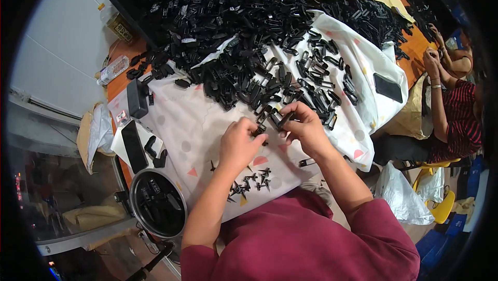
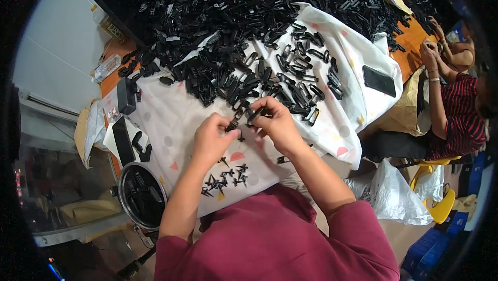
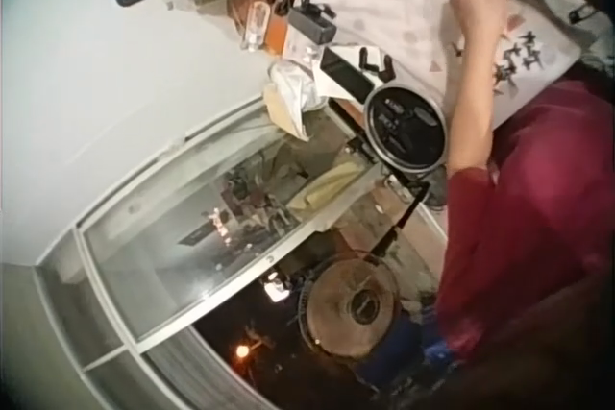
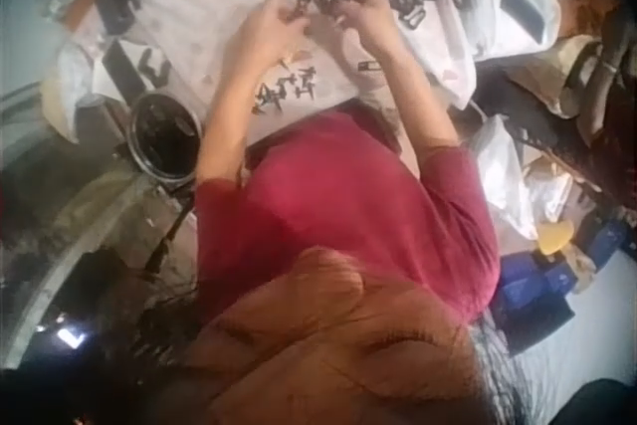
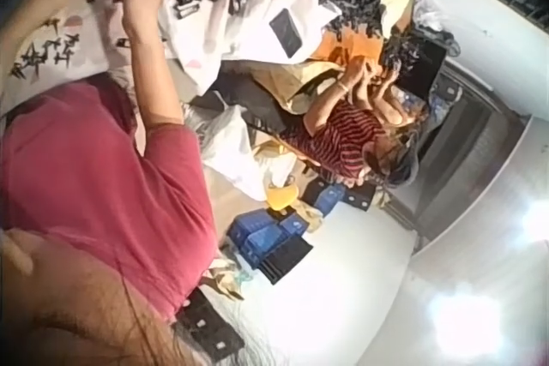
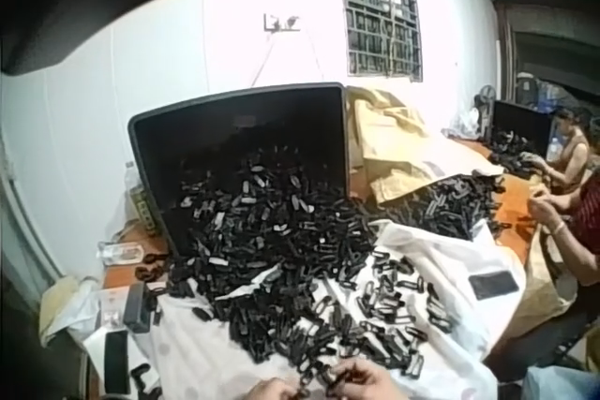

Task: Assembling small black plastic components by snapping two distinct parts together and placing the completed units into a metal bowl.

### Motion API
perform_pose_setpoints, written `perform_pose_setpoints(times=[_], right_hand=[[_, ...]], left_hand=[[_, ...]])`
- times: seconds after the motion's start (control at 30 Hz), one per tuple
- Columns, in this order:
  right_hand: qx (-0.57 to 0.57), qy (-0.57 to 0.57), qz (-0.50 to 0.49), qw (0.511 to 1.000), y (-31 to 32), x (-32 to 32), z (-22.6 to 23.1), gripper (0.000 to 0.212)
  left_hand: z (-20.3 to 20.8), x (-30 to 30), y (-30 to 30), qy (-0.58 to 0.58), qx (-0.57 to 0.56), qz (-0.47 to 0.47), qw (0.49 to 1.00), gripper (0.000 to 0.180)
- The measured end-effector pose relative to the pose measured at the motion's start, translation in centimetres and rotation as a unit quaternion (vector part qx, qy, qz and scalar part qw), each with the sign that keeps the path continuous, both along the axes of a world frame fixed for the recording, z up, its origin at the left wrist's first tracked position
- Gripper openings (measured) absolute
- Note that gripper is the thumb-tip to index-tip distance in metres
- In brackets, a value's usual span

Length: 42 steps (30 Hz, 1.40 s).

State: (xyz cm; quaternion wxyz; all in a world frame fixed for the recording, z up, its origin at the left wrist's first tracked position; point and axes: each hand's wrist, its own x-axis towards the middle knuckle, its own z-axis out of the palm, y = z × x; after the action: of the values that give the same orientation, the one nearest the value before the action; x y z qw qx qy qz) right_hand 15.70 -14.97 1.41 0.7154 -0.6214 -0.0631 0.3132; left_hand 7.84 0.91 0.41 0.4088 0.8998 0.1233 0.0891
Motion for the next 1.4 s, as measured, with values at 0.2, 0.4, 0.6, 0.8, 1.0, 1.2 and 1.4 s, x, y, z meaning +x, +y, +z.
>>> perform_pose_setpoints(times=[0.2,0.4,0.6,0.8,1.0,1.2,1.4], right_hand=[[0.15,0.118,0.007,0.981,1.3,-2.3,3.1,0.025],[0.132,0.077,0.054,0.987,0.8,-3.6,4.1,0.025],[0.154,0.1,0.095,0.978,0.6,-3.7,4.1,0.016],[0.155,0.128,0.057,0.978,0.7,-4.3,4.4,0.013],[0.041,0.05,0.127,0.99,0.0,-3.9,4.9,0.017],[0.06,0.013,0.101,0.993,1.3,-5.4,5.3,0.017],[-0.172,-0.235,0.121,0.949,1.2,-6.7,4.6,0.024]], left_hand=[[2.0,-2.7,-0.8,-0.151,-0.319,-0.011,0.936,0.017],[4.3,-4.1,-1.2,-0.162,-0.431,0.048,0.886,0.03],[3.5,-4.7,-0.6,-0.171,-0.333,0.004,0.927,0.032],[4.2,-4.8,-0.4,-0.21,-0.194,-0.039,0.957,0.025],[5.9,-5.3,0.3,-0.246,0.129,-0.093,0.956,0.026],[3.1,-6.1,-1.3,-0.147,-0.476,0.009,0.867,0.028],[1.7,-6.0,-2.0,-0.142,-0.57,0.101,0.803,0.029]])
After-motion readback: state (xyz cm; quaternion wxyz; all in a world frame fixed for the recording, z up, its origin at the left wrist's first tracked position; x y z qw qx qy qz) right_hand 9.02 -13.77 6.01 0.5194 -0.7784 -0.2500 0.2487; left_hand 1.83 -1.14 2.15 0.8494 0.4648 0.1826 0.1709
